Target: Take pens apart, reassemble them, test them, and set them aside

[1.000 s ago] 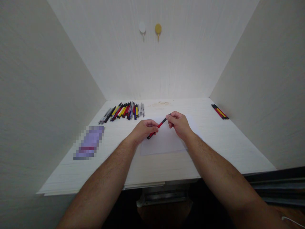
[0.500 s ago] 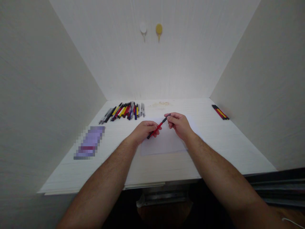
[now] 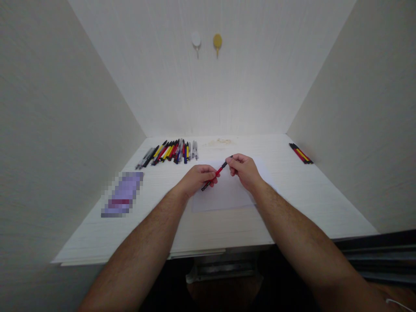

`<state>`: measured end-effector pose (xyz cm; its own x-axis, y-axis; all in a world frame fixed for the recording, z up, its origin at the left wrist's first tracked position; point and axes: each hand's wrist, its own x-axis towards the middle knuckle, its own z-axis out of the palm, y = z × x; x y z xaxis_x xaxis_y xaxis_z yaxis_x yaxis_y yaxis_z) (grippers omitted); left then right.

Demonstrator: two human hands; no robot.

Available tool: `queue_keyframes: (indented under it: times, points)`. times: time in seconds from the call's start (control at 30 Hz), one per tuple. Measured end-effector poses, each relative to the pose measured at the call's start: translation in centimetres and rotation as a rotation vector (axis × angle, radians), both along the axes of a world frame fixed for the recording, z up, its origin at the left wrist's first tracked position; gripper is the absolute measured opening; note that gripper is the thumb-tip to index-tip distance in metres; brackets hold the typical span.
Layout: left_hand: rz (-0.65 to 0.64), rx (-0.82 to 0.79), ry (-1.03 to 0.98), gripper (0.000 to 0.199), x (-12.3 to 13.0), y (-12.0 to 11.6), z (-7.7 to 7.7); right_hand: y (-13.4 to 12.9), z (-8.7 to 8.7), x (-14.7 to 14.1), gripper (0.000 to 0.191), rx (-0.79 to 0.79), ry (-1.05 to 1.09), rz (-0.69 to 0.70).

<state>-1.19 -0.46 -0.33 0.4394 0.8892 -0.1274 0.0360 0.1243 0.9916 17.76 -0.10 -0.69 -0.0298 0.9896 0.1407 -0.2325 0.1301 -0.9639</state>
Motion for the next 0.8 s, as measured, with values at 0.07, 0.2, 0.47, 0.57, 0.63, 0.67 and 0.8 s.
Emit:
queue_keyframes:
  times: [0.07,0.2,0.47,0.57,0.63,0.67,0.8]
  points:
    - [0.001,-0.010,-0.003,0.022,0.05,-0.09,0.14,-0.10,0.07,0.06,0.024,-0.016,0.013,0.036]
    - [-0.006,-0.024,-0.001,0.022,0.15,-0.24,0.30,-0.18,0.14,0.25,0.025,-0.028,0.047,0.093]
    - [0.001,0.008,0.010,0.023,0.10,-0.01,-0.11,0.11,-0.05,0.01,0.022,-0.005,0.042,0.032]
    - [0.010,0.030,0.035,0.023,0.06,0.10,-0.27,0.12,-0.11,-0.09,0.029,-0.011,0.014,-0.002]
    - [0.013,0.038,0.035,0.022,0.06,0.12,-0.27,0.10,-0.11,-0.10,0.031,-0.012,-0.002,-0.015]
    - [0.015,0.036,0.027,0.021,0.07,0.11,-0.24,0.09,-0.10,-0.09,0.031,-0.010,-0.007,-0.017]
    - [0.008,-0.001,0.000,0.021,0.13,-0.04,0.06,0.00,0.05,-0.04,0.026,-0.012,0.004,0.004]
